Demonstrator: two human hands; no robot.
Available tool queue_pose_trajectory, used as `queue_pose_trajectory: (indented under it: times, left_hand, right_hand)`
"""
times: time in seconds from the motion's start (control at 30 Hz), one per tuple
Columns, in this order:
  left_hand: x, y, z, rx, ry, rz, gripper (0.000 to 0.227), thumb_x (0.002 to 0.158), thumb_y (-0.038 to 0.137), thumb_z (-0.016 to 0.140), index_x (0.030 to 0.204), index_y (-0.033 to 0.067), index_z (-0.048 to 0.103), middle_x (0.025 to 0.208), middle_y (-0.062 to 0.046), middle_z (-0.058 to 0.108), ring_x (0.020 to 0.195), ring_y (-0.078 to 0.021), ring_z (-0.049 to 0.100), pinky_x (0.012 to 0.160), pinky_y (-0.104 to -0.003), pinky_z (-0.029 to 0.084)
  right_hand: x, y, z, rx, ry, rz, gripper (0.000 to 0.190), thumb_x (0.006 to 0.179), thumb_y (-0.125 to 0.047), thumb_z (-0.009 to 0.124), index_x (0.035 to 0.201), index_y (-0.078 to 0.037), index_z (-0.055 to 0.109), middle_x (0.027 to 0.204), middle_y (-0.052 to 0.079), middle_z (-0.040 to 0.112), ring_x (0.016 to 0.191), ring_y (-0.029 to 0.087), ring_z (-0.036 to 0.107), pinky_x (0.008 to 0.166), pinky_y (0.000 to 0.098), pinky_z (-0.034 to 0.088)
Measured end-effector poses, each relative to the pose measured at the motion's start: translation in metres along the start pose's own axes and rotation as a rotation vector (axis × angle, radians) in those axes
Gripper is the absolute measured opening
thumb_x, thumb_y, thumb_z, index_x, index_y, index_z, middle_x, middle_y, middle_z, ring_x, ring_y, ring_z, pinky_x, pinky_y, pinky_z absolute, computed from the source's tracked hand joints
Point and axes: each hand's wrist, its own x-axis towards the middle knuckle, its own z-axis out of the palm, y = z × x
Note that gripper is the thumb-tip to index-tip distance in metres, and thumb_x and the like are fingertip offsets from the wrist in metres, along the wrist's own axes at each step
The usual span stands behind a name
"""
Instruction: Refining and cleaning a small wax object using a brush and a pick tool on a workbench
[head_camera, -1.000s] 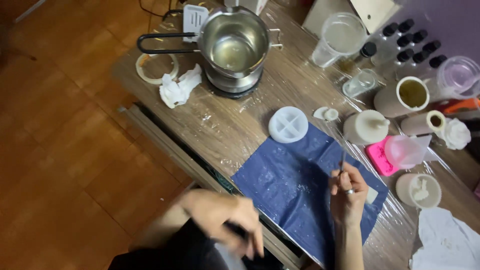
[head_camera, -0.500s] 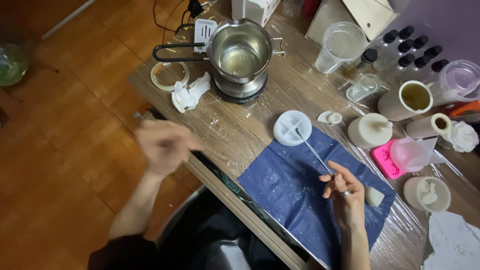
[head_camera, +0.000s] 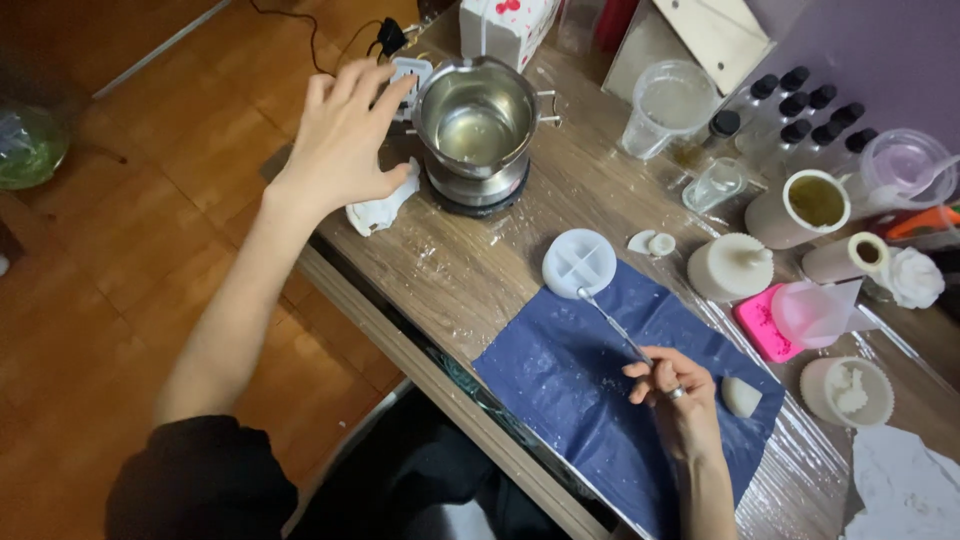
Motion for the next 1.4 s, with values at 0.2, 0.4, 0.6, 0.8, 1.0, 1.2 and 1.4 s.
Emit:
queue_pose_trajectory:
  times: [0.2, 0.4, 0.6, 0.8, 1.0, 1.2, 1.4]
  left_hand:
    - [0.023, -0.021, 0.004, 0.015, -0.197, -0.047, 0.081, 0.075, 0.05, 0.067, 0.137, 0.0034, 0.043, 0.123, -0.022, 0.056, 0.119, -0.0347, 0.047, 0.094, -0.047, 0.034]
    - [0.032, -0.015, -0.023, -0.144, -0.535, -0.167, 0.044, 0.077, 0.042, 0.067, 0.111, 0.016, 0.062, 0.091, -0.006, 0.07, 0.085, -0.0381, 0.065, 0.075, -0.053, 0.05]
    - [0.03, -0.012, -0.031, -0.201, -0.598, -0.174, 0.081, 0.072, 0.062, 0.062, 0.136, 0.016, 0.047, 0.109, -0.01, 0.066, 0.103, -0.0264, 0.061, 0.087, -0.046, 0.042]
    - [0.032, -0.007, -0.013, -0.513, -0.757, -0.35, 0.026, 0.08, 0.037, 0.068, 0.092, 0.0135, 0.067, 0.08, 0.001, 0.072, 0.067, -0.0125, 0.064, 0.066, -0.029, 0.047]
    - [0.021, 0.01, -0.02, -1.225, -0.849, -0.609, 0.018, 0.084, 0.011, 0.065, 0.095, -0.0009, 0.057, 0.076, -0.021, 0.069, 0.057, -0.0235, 0.067, 0.03, -0.02, 0.03]
    - [-0.004, 0.021, 0.007, -1.479, -0.848, -0.748, 0.039, 0.09, 0.022, 0.053, 0.122, -0.0012, 0.055, 0.091, -0.019, 0.069, 0.076, -0.0203, 0.068, 0.054, -0.017, 0.051]
    - [-0.019, 0.04, -0.008, -1.612, -0.556, -0.796, 0.013, 0.089, 0.021, 0.061, 0.09, 0.0095, 0.054, 0.064, 0.0, 0.046, 0.045, -0.0087, 0.039, 0.048, -0.025, 0.038]
  right_hand:
    - [0.005, 0.0, -0.001, -0.007, 0.015, 0.043, 0.038, 0.088, -0.03, 0.058, 0.106, 0.004, 0.063, 0.084, 0.019, 0.069, 0.048, 0.018, 0.056, 0.047, 0.0216, 0.03]
    - [0.004, -0.005, 0.004, -0.039, 0.009, 0.042, 0.043, 0.087, -0.032, 0.057, 0.106, 0.006, 0.064, 0.083, 0.019, 0.07, 0.047, 0.015, 0.055, 0.044, 0.0195, 0.028]
    - [0.0, -0.012, 0.01, -0.05, 0.023, 0.074, 0.042, 0.087, -0.032, 0.057, 0.105, 0.006, 0.064, 0.082, 0.018, 0.069, 0.047, 0.016, 0.054, 0.046, 0.0216, 0.027]
    - [0.002, -0.01, 0.008, -0.049, 0.014, 0.058, 0.045, 0.087, -0.032, 0.056, 0.106, 0.008, 0.063, 0.082, 0.019, 0.069, 0.047, 0.014, 0.054, 0.045, 0.0195, 0.027]
    - [0.001, -0.01, 0.003, -0.049, -0.001, 0.064, 0.04, 0.089, -0.03, 0.056, 0.108, 0.005, 0.063, 0.083, 0.016, 0.069, 0.048, 0.014, 0.054, 0.046, 0.0199, 0.028]
    - [0.002, -0.004, -0.004, -0.041, 0.002, 0.051, 0.039, 0.09, -0.029, 0.055, 0.109, 0.004, 0.062, 0.084, 0.015, 0.069, 0.049, 0.015, 0.056, 0.047, 0.0192, 0.032]
    - [0.005, 0.001, -0.01, -0.012, 0.001, 0.06, 0.041, 0.089, -0.032, 0.056, 0.112, 0.003, 0.061, 0.085, 0.016, 0.068, 0.049, 0.015, 0.055, 0.05, 0.0205, 0.031]
